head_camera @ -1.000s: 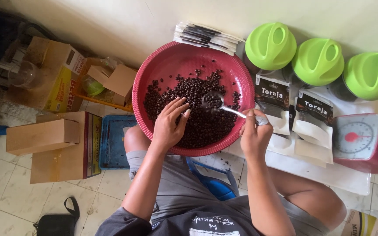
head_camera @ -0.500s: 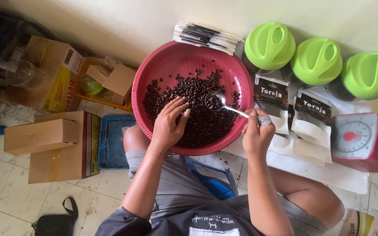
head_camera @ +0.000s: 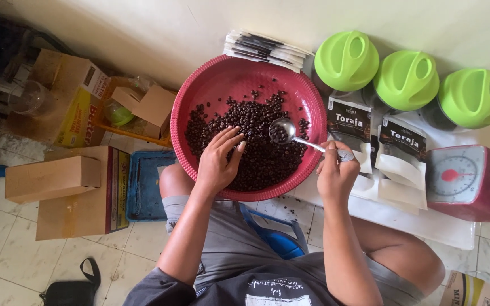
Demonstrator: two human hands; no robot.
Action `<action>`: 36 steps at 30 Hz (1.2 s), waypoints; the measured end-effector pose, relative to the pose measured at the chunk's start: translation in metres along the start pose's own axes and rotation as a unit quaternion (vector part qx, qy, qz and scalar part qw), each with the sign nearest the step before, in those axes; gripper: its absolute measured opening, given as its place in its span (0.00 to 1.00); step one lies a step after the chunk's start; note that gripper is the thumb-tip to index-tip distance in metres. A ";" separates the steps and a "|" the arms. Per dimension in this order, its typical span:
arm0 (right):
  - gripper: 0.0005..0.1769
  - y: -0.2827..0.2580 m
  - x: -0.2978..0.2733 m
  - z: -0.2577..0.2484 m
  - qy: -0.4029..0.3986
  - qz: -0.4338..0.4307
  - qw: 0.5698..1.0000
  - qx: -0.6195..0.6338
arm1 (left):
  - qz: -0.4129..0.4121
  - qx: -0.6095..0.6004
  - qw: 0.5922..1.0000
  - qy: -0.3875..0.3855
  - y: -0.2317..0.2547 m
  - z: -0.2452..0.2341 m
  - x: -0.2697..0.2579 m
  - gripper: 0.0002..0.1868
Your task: Filling and weighing coffee bags with roasted beans using a spoon and a tray.
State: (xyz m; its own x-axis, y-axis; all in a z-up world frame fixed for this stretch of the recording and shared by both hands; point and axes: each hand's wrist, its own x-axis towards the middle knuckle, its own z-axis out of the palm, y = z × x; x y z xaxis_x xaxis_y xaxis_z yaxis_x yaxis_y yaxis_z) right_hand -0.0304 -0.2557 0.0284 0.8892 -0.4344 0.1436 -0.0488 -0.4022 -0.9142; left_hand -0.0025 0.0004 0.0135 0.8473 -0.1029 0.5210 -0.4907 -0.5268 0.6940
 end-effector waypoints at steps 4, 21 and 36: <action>0.13 0.002 0.001 -0.001 0.004 0.003 1.000 0.002 | 0.001 -0.002 1.000 -0.003 0.000 0.000 0.000 0.12; 0.14 -0.009 -0.006 -0.031 0.032 0.020 0.999 0.011 | 0.031 0.097 0.995 -0.016 0.006 0.019 -0.005 0.12; 0.12 -0.031 -0.012 -0.138 0.164 -0.026 0.986 0.029 | 0.042 -0.029 0.992 -0.113 0.076 0.080 0.018 0.16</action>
State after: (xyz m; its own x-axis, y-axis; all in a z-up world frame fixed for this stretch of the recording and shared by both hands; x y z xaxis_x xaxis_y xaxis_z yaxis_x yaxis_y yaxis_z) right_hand -0.1022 -0.3495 0.1074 0.6943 -0.6560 0.2962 0.0269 -0.3876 -0.9215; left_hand -0.0080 -0.1091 0.0362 0.8232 -0.3351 0.4582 -0.5674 -0.4587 0.6839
